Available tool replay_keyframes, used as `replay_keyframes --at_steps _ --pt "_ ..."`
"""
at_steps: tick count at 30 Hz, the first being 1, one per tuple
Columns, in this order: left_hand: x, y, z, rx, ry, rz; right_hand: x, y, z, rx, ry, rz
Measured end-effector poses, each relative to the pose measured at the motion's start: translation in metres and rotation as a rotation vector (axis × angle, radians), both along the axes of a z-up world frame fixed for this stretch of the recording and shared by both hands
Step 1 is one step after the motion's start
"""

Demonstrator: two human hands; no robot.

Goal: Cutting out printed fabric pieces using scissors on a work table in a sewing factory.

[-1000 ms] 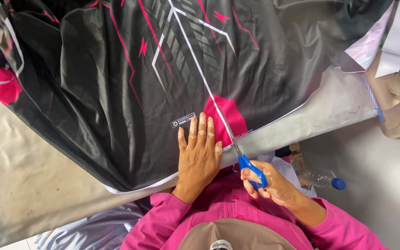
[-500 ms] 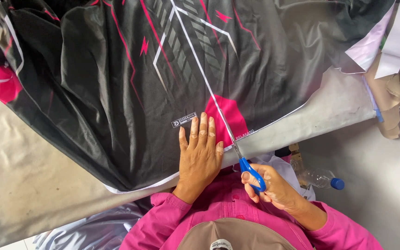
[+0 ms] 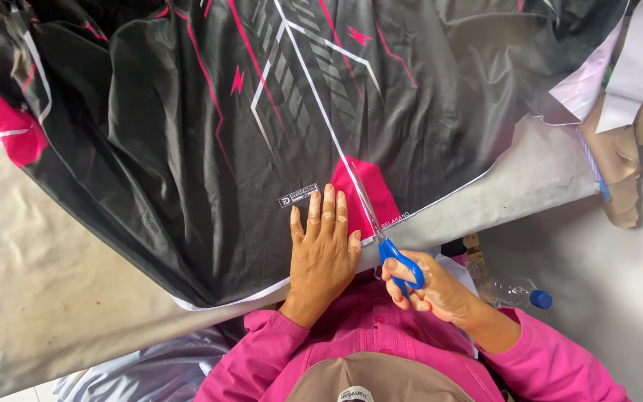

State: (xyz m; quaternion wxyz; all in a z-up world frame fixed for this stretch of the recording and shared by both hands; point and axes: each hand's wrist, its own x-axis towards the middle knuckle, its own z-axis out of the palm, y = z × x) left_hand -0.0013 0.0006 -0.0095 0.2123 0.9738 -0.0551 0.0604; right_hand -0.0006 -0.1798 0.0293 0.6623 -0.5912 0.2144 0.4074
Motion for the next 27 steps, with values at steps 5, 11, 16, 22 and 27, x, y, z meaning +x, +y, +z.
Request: replay_keyframes --at_steps 5,11,16,22,27 --pt "0.000 0.000 -0.002 -0.030 0.029 -0.004 0.008 0.007 0.005 -0.035 -0.023 0.021" --pt "0.000 0.000 -0.002 -0.032 0.030 -0.008 0.009 0.014 0.014 -0.091 -0.042 0.012" --pt "0.000 0.000 -0.002 -0.028 0.037 -0.009 0.012 0.014 0.011 -0.097 -0.010 0.035" --pt "-0.001 -0.001 -0.004 -0.014 0.018 -0.003 0.024 0.017 0.004 -0.038 -0.040 0.049" --pt "0.000 -0.001 -0.005 -0.001 0.008 0.005 0.033 0.023 0.007 -0.062 -0.050 0.051"
